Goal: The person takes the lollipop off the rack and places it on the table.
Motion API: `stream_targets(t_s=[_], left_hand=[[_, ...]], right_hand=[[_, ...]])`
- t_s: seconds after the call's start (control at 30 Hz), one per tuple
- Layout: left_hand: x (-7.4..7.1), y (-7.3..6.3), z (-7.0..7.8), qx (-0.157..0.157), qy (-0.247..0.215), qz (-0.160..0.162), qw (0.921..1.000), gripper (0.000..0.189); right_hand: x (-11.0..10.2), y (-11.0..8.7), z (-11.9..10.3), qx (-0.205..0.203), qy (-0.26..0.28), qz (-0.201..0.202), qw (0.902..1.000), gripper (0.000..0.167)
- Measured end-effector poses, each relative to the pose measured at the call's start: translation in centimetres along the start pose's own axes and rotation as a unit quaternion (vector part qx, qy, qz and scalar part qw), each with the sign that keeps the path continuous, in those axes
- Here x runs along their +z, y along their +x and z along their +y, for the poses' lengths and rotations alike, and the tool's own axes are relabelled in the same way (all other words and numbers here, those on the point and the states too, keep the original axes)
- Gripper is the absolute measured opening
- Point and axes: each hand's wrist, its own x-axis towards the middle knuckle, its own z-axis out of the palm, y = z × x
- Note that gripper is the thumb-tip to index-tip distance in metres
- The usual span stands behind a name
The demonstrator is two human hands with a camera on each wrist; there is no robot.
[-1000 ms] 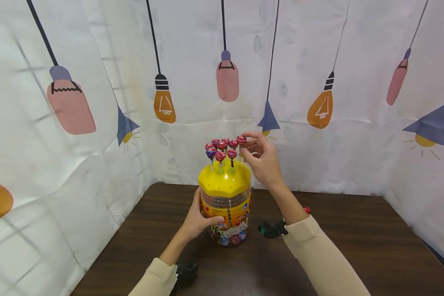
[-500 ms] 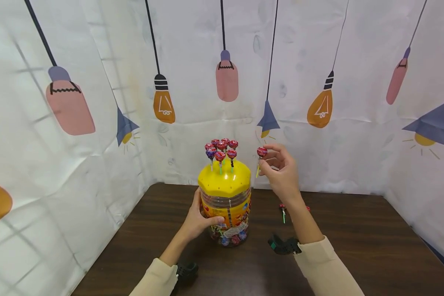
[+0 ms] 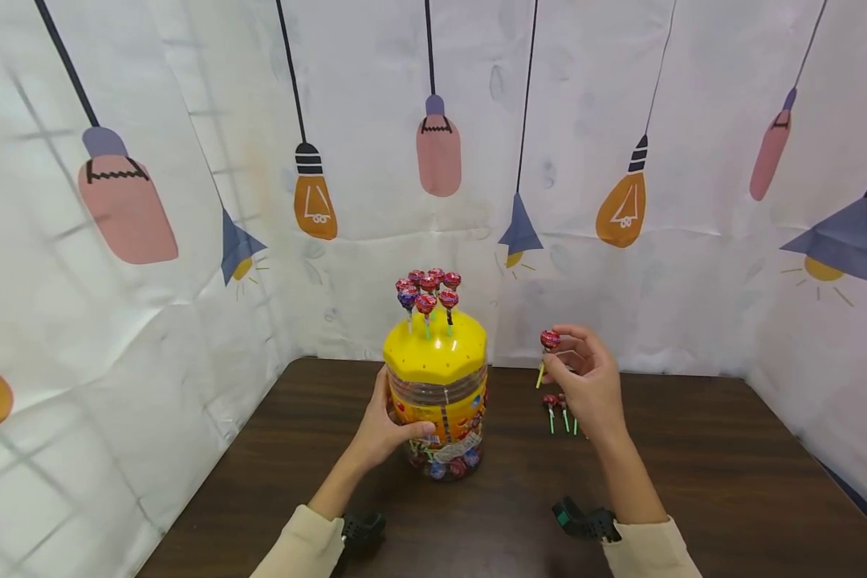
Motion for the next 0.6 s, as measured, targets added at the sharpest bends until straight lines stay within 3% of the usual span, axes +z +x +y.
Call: stream_targets(t_s=[0.37, 0.6], left_hand=[[-0.1, 0.1, -0.1, 0.009, 0.001, -0.004, 1.0, 0.106], [-0.1, 0.1, -0.2, 0.004, 0.004, -0.001, 1.0, 0.106]], right_hand=[[-3.5, -1.5, 1.4, -0.005, -0.033, -0.058, 0.9977, 0.042], [-5.2, -1.5, 1.7, -0.003, -0.029, -0.05, 0.9983, 0.04]])
